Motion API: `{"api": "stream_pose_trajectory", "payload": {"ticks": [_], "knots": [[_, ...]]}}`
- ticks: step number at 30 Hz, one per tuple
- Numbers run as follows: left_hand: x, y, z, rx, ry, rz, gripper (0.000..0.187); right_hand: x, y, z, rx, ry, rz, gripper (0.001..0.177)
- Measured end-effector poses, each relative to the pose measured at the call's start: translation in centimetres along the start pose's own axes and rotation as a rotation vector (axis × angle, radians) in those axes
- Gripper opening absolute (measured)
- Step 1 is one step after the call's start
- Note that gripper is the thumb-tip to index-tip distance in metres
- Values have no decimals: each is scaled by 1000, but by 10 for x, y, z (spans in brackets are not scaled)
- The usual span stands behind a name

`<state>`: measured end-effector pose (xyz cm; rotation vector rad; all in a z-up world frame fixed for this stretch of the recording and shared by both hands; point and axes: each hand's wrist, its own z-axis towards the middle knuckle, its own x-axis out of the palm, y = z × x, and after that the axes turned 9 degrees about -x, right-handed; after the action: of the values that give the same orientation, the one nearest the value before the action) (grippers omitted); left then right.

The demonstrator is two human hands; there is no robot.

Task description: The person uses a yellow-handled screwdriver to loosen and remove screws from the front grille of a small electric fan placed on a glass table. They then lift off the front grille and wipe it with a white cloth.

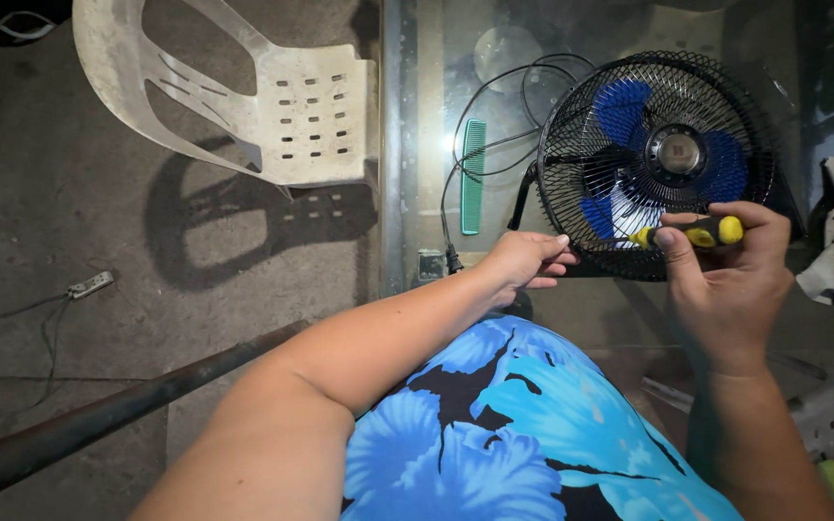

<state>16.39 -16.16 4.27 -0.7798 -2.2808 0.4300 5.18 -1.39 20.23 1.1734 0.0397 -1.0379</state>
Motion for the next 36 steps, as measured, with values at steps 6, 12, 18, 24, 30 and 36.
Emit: {"api": "stream_pose_trajectory", "payload": {"ticks": [6, 12, 18, 24, 30, 36], "knots": [[2, 0, 7, 49, -36, 67, 31, 2, 2, 1, 2, 5, -66, 33], [1, 0, 14, 121, -82, 178, 31, 0, 4, 1, -24, 10, -99, 33], [0, -3, 13, 111, -77, 184, 29, 2, 6, 3, -26, 20, -104, 32], [1, -7, 8, 128, -83, 212, 29, 1, 9, 3, -14, 6, -121, 32], [3, -11, 3, 118, -104, 253, 29, 1, 8, 4, -27, 28, -167, 33], [3, -10, 4, 117, -98, 247, 28, 0, 7, 2, -27, 36, -161, 33]]}}
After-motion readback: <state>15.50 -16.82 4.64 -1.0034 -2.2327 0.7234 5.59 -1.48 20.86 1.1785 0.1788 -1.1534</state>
